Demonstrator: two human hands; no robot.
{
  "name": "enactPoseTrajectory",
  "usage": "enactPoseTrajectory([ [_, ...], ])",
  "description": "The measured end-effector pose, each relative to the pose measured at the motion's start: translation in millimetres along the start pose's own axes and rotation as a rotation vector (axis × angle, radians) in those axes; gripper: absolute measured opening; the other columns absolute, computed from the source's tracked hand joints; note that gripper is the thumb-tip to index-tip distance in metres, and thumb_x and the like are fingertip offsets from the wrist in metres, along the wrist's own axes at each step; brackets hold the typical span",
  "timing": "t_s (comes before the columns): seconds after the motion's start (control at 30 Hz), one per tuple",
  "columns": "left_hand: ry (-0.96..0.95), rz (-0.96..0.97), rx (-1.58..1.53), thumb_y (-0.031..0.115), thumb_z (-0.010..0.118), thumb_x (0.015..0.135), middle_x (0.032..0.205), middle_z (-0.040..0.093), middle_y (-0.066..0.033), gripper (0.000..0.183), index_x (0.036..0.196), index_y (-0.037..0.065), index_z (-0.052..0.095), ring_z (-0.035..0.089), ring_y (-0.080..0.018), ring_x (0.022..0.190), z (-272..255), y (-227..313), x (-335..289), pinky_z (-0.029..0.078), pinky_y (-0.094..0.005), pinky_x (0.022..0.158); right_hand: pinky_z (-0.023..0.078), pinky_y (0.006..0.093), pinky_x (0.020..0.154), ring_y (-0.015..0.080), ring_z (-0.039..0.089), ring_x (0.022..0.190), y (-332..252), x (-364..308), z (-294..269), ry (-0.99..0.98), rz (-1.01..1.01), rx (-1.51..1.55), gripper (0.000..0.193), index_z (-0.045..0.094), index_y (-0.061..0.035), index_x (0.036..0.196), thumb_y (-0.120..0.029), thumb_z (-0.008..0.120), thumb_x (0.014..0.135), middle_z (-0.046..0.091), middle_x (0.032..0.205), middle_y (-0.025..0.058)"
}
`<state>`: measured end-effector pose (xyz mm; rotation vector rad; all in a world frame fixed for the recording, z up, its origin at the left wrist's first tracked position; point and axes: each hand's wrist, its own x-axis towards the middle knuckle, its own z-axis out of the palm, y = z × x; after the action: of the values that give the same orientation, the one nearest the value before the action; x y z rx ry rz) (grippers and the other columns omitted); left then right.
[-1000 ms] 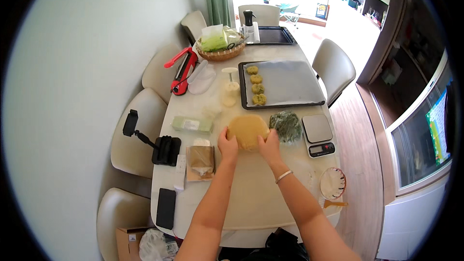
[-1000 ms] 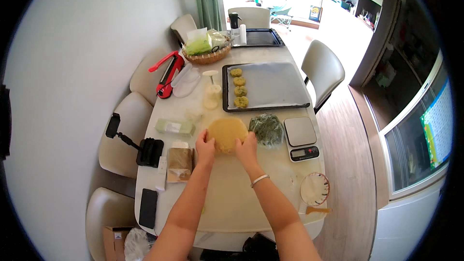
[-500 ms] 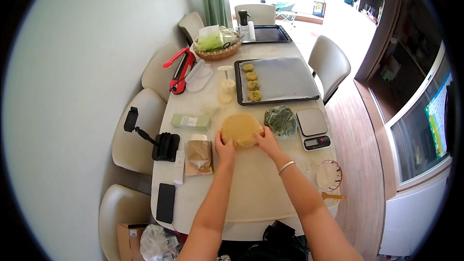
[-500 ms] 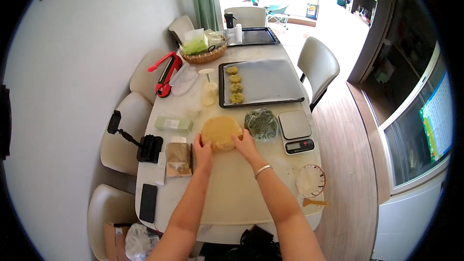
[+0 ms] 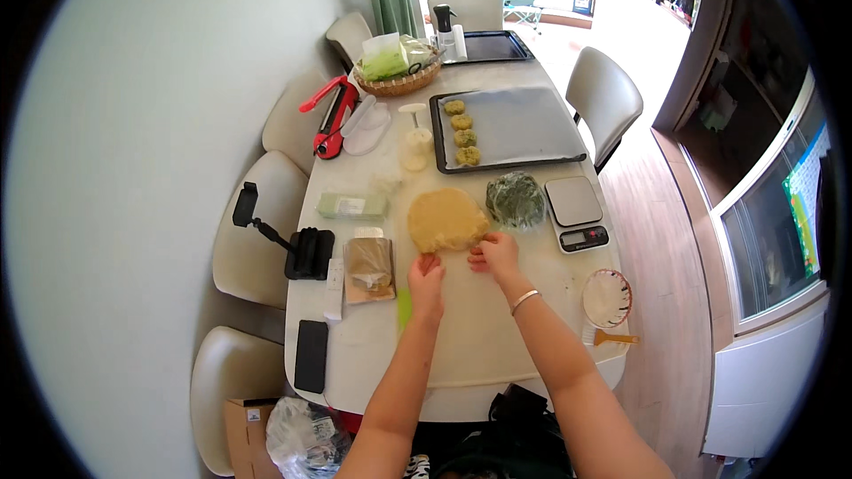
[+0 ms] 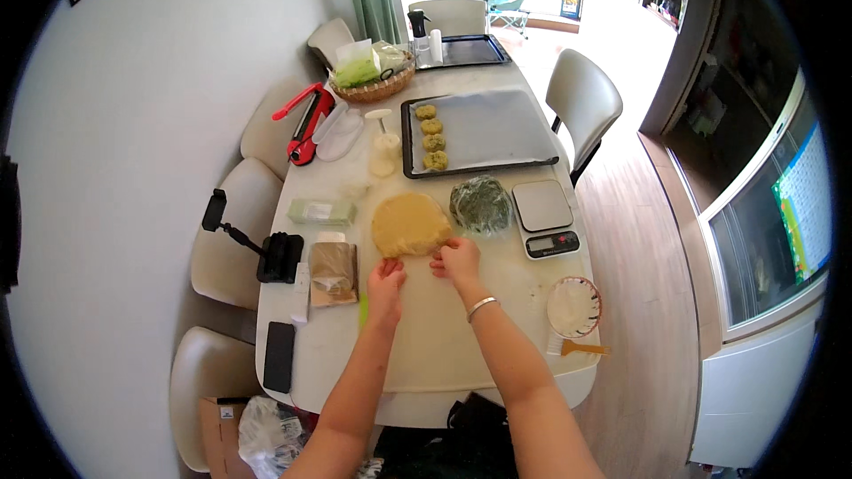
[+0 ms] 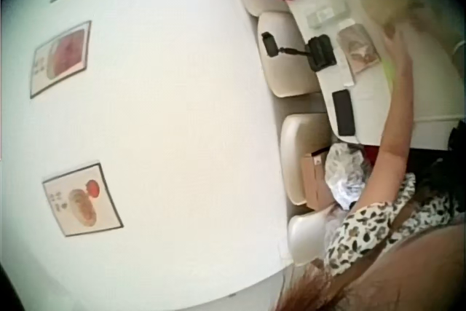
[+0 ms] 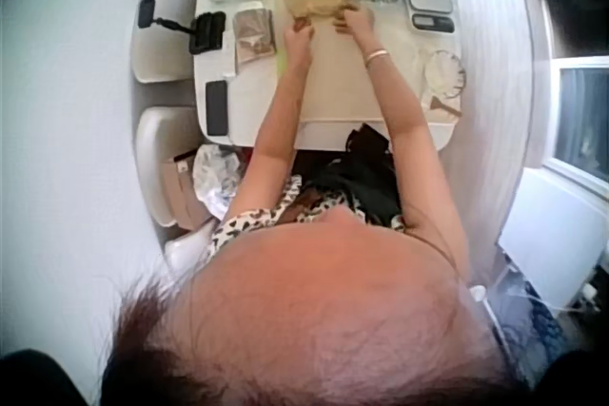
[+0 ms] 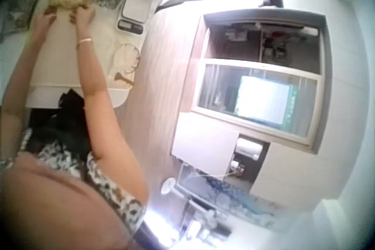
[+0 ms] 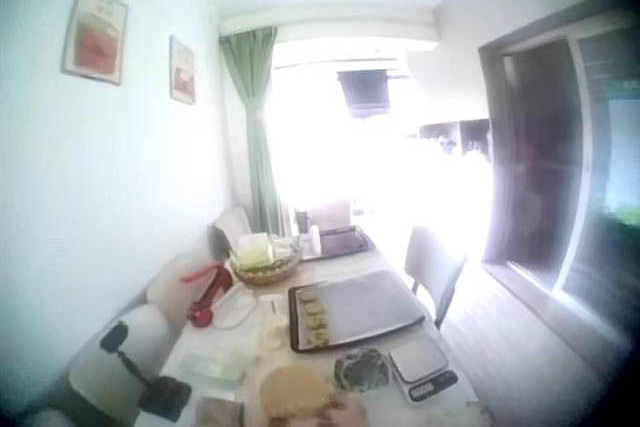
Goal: The person prepares pieces of dough by hand, pulling a portion from a larger mass, weighing it on a scale, and rolling it into a small ball.
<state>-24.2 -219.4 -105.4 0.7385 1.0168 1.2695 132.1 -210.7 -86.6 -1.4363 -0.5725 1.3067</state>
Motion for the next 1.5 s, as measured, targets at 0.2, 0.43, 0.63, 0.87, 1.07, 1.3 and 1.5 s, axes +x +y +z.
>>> enactPoseTrajectory([
  [0.2, -0.003, -0.056, 0.051, -0.007, 0.059, 0.078, 0.123, 0.055, -0.016, 0.052, 0.128, -0.008, 0.046, 0.056, -0.0223, 0.108, -4.2, -6.4, -2.4, 0.046, -0.0309, 0.091, 0.058, 0.0385, 0.051, 0.0272, 0.068, 0.063, 2.1, 9.0, -9.7, 0.007, 0.07, 0.071, 0.018, 0.06, 0.0086, 0.096, -0.002, 0.054, 0.083, 0.066, 0.081, 0.0171],
  [0.43, -0.081, 0.361, 0.851, 0.006, 0.071, 0.075, 0.099, 0.062, -0.0061, 0.029, 0.103, 0.003, 0.063, 0.062, -0.0189, 0.084, 20.0, 4.7, -13.0, 0.051, -0.0328, 0.073, 0.045, 0.0291, 0.044, 0.0196, 0.064, 0.057, -15.9, 4.3, -22.3, -0.028, 0.149, 0.037, 0.014, 0.059, -0.0014, 0.079, -0.014, 0.064, 0.079, 0.062, 0.071, 0.008],
  [0.63, -0.023, 0.871, 1.283, 0.018, 0.074, 0.068, 0.09, 0.057, -0.0073, 0.026, 0.089, 0.01, 0.063, 0.055, -0.0281, 0.093, 49.4, 1.5, 2.4, 0.046, -0.0401, 0.078, 0.034, 0.0249, 0.042, 0.0129, 0.053, 0.052, -13.3, 20.0, -42.9, -0.066, 0.353, 0.273, 0.018, 0.054, -0.0088, 0.076, -0.024, 0.063, 0.082, 0.053, 0.064, -0.0002],
  [0.87, -0.032, 1.057, 1.408, 0.018, 0.07, 0.068, 0.091, 0.056, -0.0057, 0.015, 0.068, 0.01, 0.057, 0.054, -0.0273, 0.092, 47.5, -8.6, 10.1, 0.042, -0.0398, 0.076, 0.032, 0.023, 0.042, 0.0103, 0.046, 0.05, -5.5, 22.9, -49.8, -0.121, 0.445, 0.539, 0.019, 0.052, -0.0113, 0.074, -0.025, 0.061, 0.084, 0.051, 0.063, -0.0024],
  [1.07, -0.225, 0.97, 1.341, 0.015, 0.071, 0.069, 0.08, 0.059, -0.0046, 0.014, 0.069, 0.01, 0.058, 0.056, -0.0244, 0.085, 19.9, 38.1, -7.7, 0.041, -0.0394, 0.076, 0.034, 0.0222, 0.041, 0.0092, 0.047, 0.049, 7.5, 19.6, -49.9, -0.145, 0.456, 0.574, 0.018, 0.053, -0.0114, 0.074, -0.023, 0.061, 0.085, 0.052, 0.063, -0.0027],
  [1.3, -0.222, 0.664, 1.065, 0.015, 0.068, 0.081, 0.07, 0.062, -0.0128, 0.019, 0.076, 0.001, 0.056, 0.058, -0.0301, 0.063, 19.8, 60.6, 45.7, 0.046, -0.038, 0.063, 0.042, 0.0253, 0.045, 0.0132, 0.054, 0.052, -10.7, 2.7, -12.3, -0.072, 0.273, 0.536, 0.013, 0.059, -0.0077, 0.083, -0.02, 0.06, 0.086, 0.057, 0.067, -0.0013],
  [1.5, -0.037, 0.704, 0.914, 0.013, 0.065, 0.082, 0.065, 0.059, -0.0119, 0.011, 0.084, 0.004, 0.06, 0.057, -0.0318, 0.059, 27.7, 53.5, 67.3, 0.044, -0.0406, 0.056, 0.048, 0.0338, 0.055, 0.0182, 0.061, 0.063, 10.9, -16.2, -3.1, -0.129, -0.499, -0.511, 0.016, 0.064, -0.0057, 0.097, -0.011, 0.059, 0.083, 0.058, 0.073, 0.0076],
])
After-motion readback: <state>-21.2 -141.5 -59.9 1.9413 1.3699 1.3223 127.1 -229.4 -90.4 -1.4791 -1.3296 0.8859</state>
